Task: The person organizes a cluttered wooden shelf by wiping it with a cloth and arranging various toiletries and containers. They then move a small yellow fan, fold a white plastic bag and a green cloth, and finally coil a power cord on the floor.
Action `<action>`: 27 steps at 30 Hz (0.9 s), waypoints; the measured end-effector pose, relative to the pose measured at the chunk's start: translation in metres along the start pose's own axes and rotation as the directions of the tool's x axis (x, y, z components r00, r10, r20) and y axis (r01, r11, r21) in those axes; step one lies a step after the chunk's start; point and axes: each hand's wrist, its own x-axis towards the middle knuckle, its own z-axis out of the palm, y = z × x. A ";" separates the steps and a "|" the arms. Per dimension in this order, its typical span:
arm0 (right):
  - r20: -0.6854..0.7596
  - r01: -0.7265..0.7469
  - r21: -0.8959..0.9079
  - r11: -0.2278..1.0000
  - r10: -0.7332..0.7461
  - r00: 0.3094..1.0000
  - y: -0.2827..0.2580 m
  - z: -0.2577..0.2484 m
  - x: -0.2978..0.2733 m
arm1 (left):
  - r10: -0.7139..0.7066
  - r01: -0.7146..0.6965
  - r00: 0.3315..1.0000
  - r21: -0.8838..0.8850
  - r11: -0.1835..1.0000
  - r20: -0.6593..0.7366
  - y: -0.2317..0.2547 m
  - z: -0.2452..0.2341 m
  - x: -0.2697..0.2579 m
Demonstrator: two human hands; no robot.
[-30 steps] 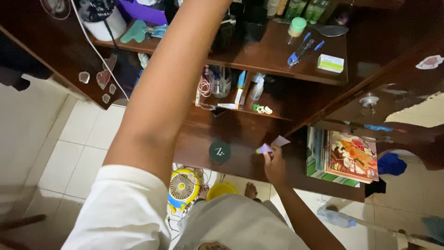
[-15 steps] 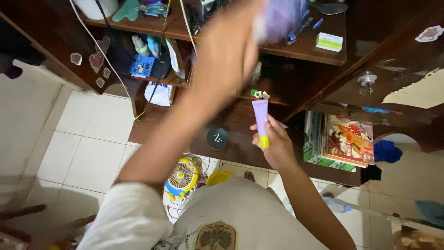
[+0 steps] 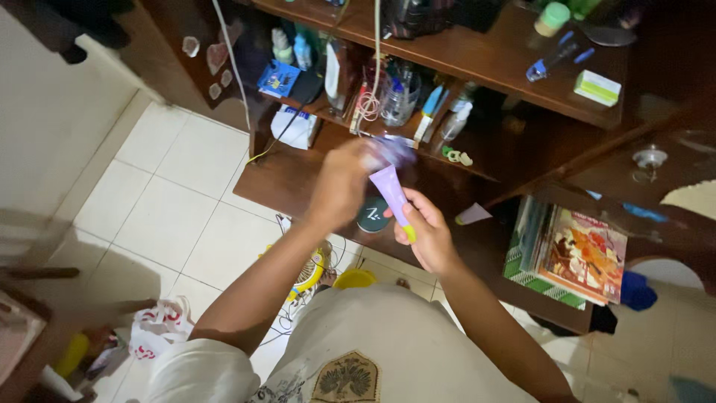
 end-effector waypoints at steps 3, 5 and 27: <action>0.078 -0.002 0.046 0.999 -0.002 0.997 -0.016 0.015 -0.001 | -0.429 0.387 0.877 -0.845 0.369 0.215 -0.006 -0.008 -0.001; 0.122 -0.062 0.088 0.994 0.051 0.991 -0.018 0.020 0.012 | -0.312 0.340 0.906 -0.931 0.133 0.286 -0.017 0.004 -0.008; -0.185 0.083 -0.565 0.821 -0.223 0.957 -0.056 -0.051 0.015 | -0.103 0.138 0.990 -0.798 0.587 0.095 -0.017 0.018 0.034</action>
